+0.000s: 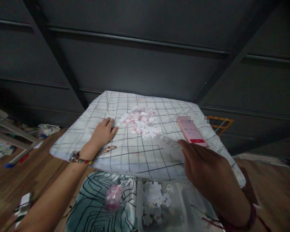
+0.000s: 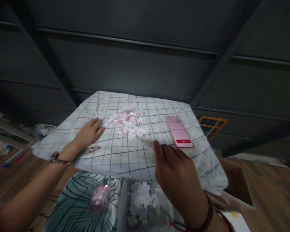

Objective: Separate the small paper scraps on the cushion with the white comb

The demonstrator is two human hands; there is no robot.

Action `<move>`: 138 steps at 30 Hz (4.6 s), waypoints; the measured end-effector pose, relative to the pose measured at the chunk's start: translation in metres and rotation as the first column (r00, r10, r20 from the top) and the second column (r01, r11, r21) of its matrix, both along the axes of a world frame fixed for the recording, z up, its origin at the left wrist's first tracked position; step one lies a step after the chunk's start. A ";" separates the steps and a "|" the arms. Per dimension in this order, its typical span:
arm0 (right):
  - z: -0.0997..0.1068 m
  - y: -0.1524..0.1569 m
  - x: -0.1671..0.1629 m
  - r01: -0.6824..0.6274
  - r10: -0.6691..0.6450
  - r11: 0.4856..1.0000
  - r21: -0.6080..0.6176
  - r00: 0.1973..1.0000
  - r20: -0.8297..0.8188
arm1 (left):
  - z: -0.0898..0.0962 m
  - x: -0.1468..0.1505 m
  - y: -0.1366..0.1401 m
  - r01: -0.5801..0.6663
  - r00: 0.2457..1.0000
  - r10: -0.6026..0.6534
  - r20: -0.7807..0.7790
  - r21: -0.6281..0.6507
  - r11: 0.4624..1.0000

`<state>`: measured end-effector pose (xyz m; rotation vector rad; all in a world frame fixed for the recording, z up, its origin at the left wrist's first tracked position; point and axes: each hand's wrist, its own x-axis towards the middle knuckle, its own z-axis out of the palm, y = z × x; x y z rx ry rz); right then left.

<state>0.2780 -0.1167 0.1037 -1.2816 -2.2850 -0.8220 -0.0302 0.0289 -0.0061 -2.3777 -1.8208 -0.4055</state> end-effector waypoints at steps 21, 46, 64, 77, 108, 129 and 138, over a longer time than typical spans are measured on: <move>0.001 -0.016 -0.054 -0.157 0.141 0.980 -0.120 0.981 -0.135 | 0.002 -0.001 0.003 0.007 1.000 -0.006 0.028 -0.027 1.000; 0.002 0.026 0.004 -0.119 0.121 0.990 0.072 0.992 -0.028 | -0.002 -0.004 0.002 0.045 0.998 -0.045 0.044 0.016 0.999; -0.019 0.055 0.029 -0.221 0.221 0.975 0.033 0.975 0.010 | -0.006 -0.007 0.005 0.040 0.999 -0.041 0.018 0.042 0.998; -0.009 0.042 0.025 -0.216 0.217 0.976 -0.021 0.976 0.033 | -0.005 -0.007 0.005 0.049 0.996 -0.052 0.076 0.034 0.998; -0.007 0.039 0.019 -0.187 0.190 0.981 -0.055 0.980 0.054 | -0.003 -0.006 0.003 0.039 0.997 -0.039 0.064 0.005 0.999; -0.001 0.031 0.032 -0.158 0.161 0.987 -0.043 0.982 0.098 | -0.001 -0.006 0.004 0.063 0.995 -0.064 0.072 0.016 0.998; 0.006 0.012 0.050 -0.142 0.149 0.986 -0.087 0.986 0.072 | 0.000 -0.005 0.004 0.055 0.998 -0.055 0.043 0.003 0.998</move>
